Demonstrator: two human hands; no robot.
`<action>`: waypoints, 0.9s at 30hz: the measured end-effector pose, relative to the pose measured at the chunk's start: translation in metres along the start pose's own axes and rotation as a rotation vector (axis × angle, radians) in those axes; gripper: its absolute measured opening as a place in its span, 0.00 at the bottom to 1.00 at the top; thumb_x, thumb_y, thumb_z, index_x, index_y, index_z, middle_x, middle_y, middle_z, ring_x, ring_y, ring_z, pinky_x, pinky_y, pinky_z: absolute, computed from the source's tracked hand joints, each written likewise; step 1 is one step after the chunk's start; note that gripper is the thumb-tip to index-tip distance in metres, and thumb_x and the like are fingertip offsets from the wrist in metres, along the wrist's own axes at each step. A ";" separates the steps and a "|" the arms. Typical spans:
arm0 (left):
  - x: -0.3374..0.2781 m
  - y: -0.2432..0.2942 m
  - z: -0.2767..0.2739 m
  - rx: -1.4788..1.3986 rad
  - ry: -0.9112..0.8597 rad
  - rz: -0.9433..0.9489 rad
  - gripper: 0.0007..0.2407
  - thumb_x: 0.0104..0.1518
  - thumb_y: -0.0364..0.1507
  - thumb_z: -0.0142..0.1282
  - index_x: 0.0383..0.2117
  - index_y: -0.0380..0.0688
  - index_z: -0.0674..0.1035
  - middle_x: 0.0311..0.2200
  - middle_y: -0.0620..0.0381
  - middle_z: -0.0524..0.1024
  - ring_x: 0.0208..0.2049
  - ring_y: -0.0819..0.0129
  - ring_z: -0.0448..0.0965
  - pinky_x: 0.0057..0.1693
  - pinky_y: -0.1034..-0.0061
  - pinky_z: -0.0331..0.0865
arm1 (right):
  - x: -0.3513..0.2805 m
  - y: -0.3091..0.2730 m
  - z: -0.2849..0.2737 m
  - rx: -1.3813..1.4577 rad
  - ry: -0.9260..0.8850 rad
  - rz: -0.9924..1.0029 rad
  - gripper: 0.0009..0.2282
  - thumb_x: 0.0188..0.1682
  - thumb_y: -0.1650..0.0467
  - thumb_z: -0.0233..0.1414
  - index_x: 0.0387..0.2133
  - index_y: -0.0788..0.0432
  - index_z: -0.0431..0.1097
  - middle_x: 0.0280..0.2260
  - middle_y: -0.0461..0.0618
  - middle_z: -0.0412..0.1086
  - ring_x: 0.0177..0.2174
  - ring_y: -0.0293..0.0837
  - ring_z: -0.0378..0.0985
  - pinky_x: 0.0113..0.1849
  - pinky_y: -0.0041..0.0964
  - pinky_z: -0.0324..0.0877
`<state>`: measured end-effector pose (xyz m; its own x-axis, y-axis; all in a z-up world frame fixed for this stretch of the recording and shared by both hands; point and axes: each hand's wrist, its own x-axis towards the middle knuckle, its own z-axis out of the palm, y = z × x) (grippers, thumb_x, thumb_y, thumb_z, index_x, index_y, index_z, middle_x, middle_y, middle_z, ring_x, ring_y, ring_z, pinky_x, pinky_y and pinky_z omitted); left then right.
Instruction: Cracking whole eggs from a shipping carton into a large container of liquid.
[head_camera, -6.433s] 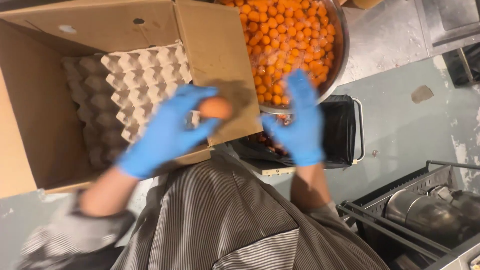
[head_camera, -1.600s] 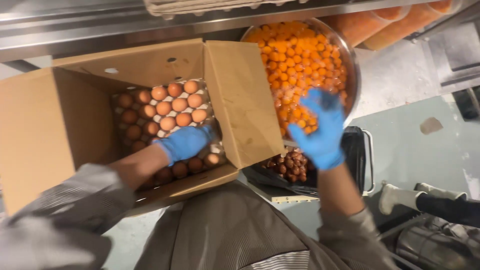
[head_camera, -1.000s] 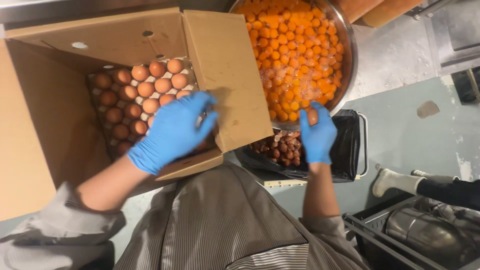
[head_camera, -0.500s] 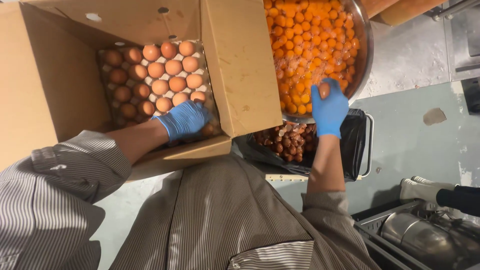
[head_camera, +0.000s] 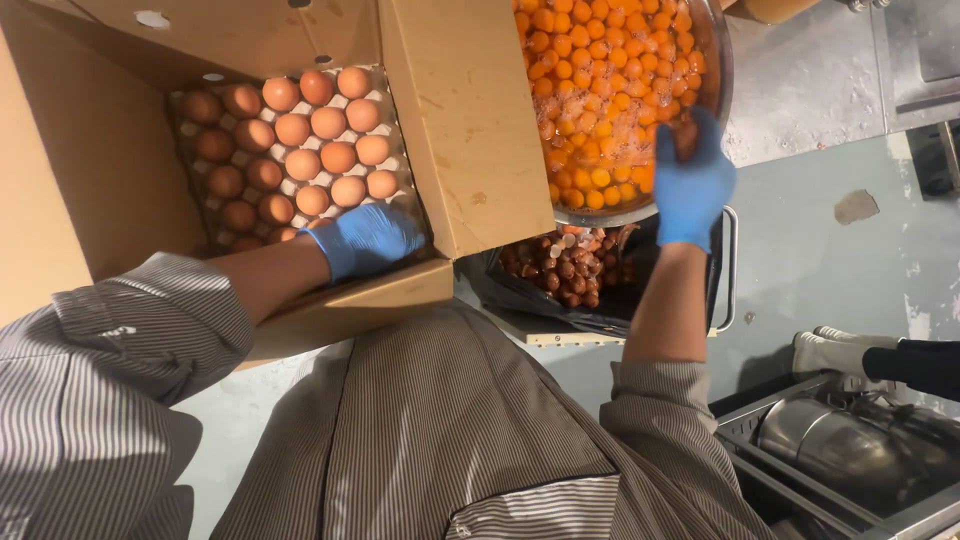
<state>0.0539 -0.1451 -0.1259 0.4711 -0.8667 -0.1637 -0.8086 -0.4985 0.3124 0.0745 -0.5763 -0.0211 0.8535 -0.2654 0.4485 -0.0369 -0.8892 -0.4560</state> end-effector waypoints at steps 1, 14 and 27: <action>0.002 0.000 -0.007 -0.018 -0.033 -0.019 0.09 0.62 0.32 0.47 0.29 0.43 0.79 0.32 0.47 0.79 0.33 0.48 0.80 0.39 0.56 0.73 | -0.002 0.005 -0.009 0.019 0.032 0.051 0.18 0.53 0.64 0.62 0.52 0.59 0.73 0.38 0.61 0.79 0.40 0.57 0.83 0.41 0.46 0.75; -0.015 0.109 -0.202 -0.617 0.835 -0.284 0.19 0.56 0.34 0.67 0.50 0.42 0.75 0.42 0.50 0.80 0.42 0.56 0.83 0.47 0.66 0.76 | -0.068 -0.022 -0.068 -0.165 -0.129 -0.131 0.28 0.46 0.66 0.68 0.58 0.63 0.64 0.52 0.64 0.70 0.48 0.63 0.75 0.50 0.52 0.70; 0.004 0.055 -0.170 -0.370 0.926 -0.208 0.14 0.61 0.32 0.61 0.46 0.39 0.73 0.39 0.48 0.79 0.41 0.51 0.82 0.46 0.60 0.76 | -0.086 0.016 0.032 0.244 -0.059 0.108 0.17 0.51 0.67 0.64 0.50 0.63 0.73 0.43 0.58 0.78 0.42 0.47 0.83 0.46 0.39 0.76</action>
<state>0.0713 -0.1733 0.0496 0.8042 -0.3331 0.4922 -0.5942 -0.4658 0.6557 0.0173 -0.5558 -0.0910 0.8806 -0.3256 0.3444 -0.0097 -0.7390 -0.6736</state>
